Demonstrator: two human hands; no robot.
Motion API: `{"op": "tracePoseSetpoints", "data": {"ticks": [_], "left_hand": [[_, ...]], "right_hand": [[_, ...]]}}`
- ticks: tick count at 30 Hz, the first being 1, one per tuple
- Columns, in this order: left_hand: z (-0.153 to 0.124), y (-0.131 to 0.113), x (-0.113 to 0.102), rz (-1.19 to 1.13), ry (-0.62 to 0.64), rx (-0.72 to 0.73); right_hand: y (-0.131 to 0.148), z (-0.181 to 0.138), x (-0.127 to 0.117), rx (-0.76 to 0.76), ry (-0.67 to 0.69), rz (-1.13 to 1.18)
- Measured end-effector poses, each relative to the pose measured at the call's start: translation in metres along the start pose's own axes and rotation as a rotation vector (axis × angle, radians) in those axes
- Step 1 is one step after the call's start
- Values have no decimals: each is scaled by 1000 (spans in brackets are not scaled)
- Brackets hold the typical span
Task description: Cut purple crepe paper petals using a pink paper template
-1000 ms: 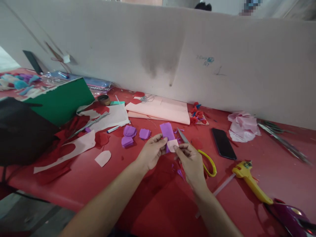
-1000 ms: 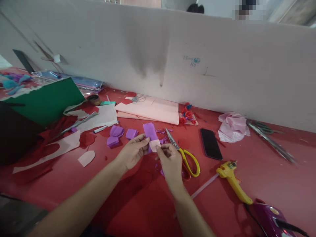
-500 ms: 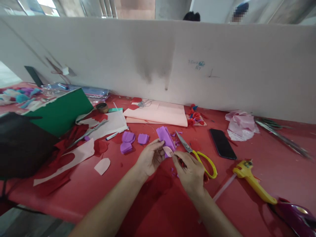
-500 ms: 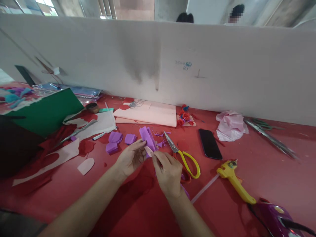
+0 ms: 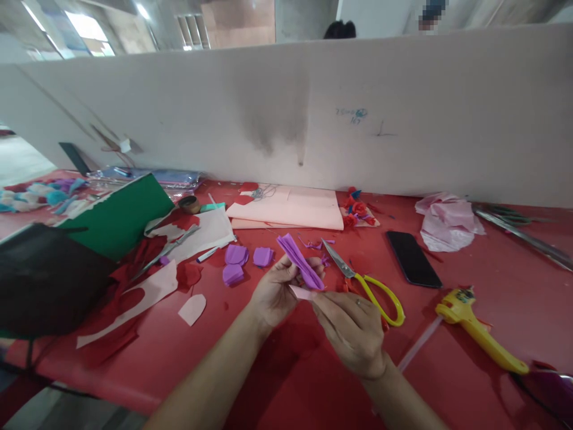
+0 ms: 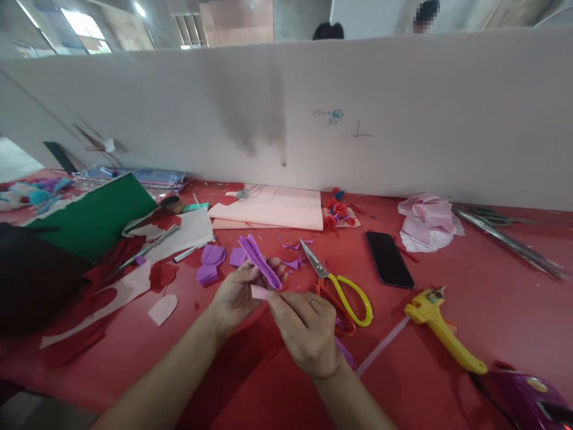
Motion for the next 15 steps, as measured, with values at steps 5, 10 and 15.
{"op": "tracePoseSetpoints", "data": {"ticks": [5,10,15], "left_hand": [[1,-8,-7,-11,-33,60],[-4,-38,-34,-63,-220,273],[-6,-33,-47,121,-337,136]], "right_hand": [[-10,-2,-5,101,-53,55],[-71,-16,25,585,19,351],[-104,-35,64,851,229,515]]}}
Point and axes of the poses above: each hand's wrist, its own z-axis towards the middle knuckle, its own x-axis out of the palm, y = z × x, the point moved 10 cm from there along z, towards the middle knuckle, and after that the axes turned 15 degrees about y, right-handed, at the moved point
